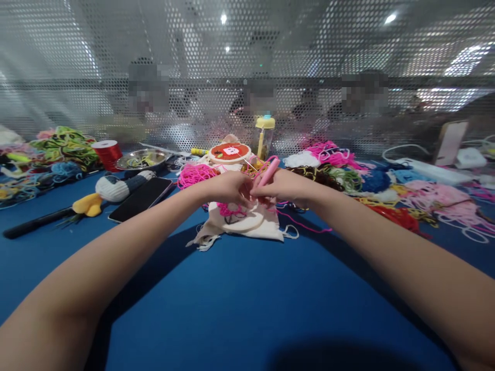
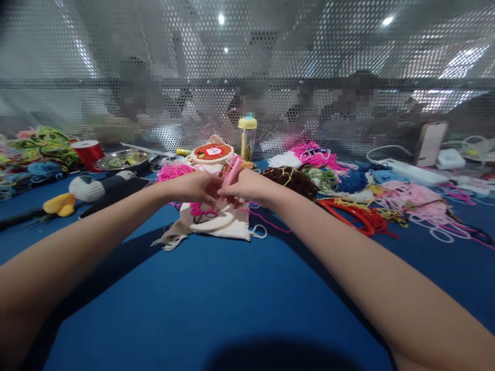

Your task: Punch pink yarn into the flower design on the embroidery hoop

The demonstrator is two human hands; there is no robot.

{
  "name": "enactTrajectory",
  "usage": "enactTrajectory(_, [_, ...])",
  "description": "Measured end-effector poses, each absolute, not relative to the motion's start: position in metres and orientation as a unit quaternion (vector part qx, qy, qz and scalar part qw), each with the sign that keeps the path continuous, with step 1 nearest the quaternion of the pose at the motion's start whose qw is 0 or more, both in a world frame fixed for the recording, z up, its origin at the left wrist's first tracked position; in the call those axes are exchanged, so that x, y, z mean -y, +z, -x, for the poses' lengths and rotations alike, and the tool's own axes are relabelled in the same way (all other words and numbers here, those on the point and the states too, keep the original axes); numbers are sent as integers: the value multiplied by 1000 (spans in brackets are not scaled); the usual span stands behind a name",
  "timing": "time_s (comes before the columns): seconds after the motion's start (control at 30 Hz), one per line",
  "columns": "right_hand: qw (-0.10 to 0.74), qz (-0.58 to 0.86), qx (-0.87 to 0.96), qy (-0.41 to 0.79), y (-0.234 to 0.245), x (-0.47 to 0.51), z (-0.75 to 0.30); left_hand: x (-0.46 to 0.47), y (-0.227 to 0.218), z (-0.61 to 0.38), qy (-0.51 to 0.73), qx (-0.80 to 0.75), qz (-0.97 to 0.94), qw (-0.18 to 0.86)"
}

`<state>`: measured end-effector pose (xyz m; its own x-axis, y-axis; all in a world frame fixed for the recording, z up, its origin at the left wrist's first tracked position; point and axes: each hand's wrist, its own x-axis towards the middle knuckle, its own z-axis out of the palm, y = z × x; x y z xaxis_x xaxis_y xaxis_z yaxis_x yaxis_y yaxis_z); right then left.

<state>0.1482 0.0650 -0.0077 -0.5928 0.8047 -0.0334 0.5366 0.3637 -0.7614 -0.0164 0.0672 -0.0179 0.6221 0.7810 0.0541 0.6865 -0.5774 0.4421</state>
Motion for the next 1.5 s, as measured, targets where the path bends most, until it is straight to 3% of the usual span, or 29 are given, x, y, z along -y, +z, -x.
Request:
enactTrajectory(0.17, [179,409,814,371,-18,-64,-146,-73,-20,28,36,-501,-863,58])
enactTrajectory(0.33, [219,393,839,307,-30,-48,-150,-76,-22,30,-1,-528,-847,60])
enactTrajectory(0.6, [255,404,820,314,-60,-35,-161,-87,-26,39,4,-542,-836,88])
enactTrajectory(0.93, [274,409,817,300,-39,-38,-167,-77,-6,36,45,-526,-846,78])
enactTrajectory(1.23, [343,369,795,338,-52,-41,-167,-69,-1,31,48,-522,-850,53])
enactTrajectory(1.5, [349,354,802,331,-52,-42,-171,-65,1,30,50,-518,-853,39])
